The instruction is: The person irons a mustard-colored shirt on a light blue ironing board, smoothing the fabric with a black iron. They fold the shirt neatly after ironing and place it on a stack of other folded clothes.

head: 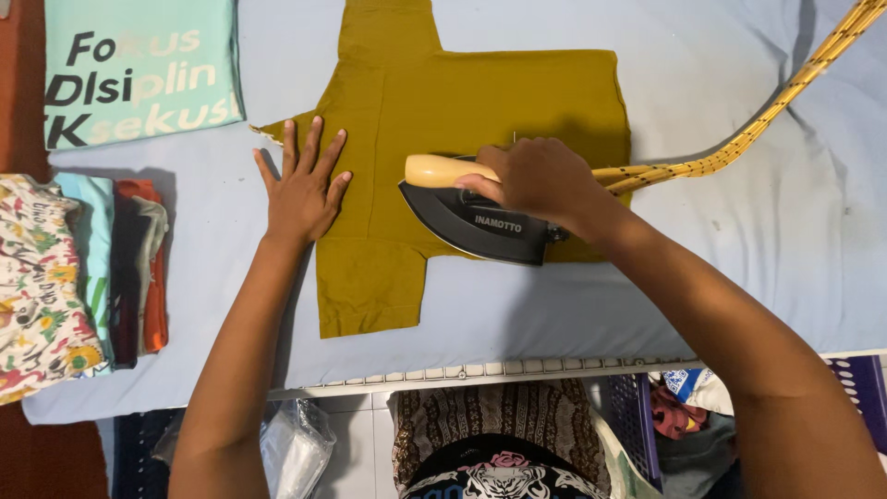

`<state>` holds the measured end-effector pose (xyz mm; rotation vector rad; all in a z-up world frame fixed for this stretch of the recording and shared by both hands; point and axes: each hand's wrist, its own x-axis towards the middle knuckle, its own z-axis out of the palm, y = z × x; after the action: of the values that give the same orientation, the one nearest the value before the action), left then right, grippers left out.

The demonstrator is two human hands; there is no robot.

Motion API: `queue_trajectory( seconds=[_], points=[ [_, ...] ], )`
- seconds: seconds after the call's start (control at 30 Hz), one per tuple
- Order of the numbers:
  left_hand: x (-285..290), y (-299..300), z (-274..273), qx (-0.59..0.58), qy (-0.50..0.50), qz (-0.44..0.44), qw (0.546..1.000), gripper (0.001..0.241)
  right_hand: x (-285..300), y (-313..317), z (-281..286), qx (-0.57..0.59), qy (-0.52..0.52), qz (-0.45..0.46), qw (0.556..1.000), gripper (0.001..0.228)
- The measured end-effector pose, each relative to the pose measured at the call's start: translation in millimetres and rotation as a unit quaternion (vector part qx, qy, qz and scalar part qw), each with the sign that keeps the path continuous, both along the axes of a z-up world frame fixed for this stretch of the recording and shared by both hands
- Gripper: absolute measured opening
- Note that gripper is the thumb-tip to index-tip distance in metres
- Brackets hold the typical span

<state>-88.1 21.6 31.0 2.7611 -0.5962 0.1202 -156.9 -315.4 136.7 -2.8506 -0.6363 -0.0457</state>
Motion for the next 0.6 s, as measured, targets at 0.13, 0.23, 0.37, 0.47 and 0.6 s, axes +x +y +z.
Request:
queue_trajectory(
  seconds=[0.13,0.23,0.37,0.47,0.6],
  points=[
    [2.6,1.8,-3.6,-0.041,0.014,0.020,0.999,0.053,9.5,23.4,-3.0,-0.007,-0.083,0.051,0.995,0.055],
    [5.4,9.4,-14.5,-0.130,-0.004,0.043,0.991,0.048,19.8,41.7,-3.4,-0.041,-0.133,0.081,0.987,0.056],
    [19.9,26.2,-38.1,-0.394,0.010,0.087,0.915,0.038,27.8,68.5,-7.1,-0.013,-0.190,0.089,0.978,0.049],
    [22.8,42.1,-48.7,-0.564,0.012,0.085,0.821,0.034,49.5,84.3,1.9,0.004,0.003,0.109,0.994,0.050],
    [-17.1,43.8,-38.4,-0.527,0.032,0.113,0.842,0.028,52.1,79.7,23.8,0.025,0.150,0.154,0.976,0.049]
  ],
)
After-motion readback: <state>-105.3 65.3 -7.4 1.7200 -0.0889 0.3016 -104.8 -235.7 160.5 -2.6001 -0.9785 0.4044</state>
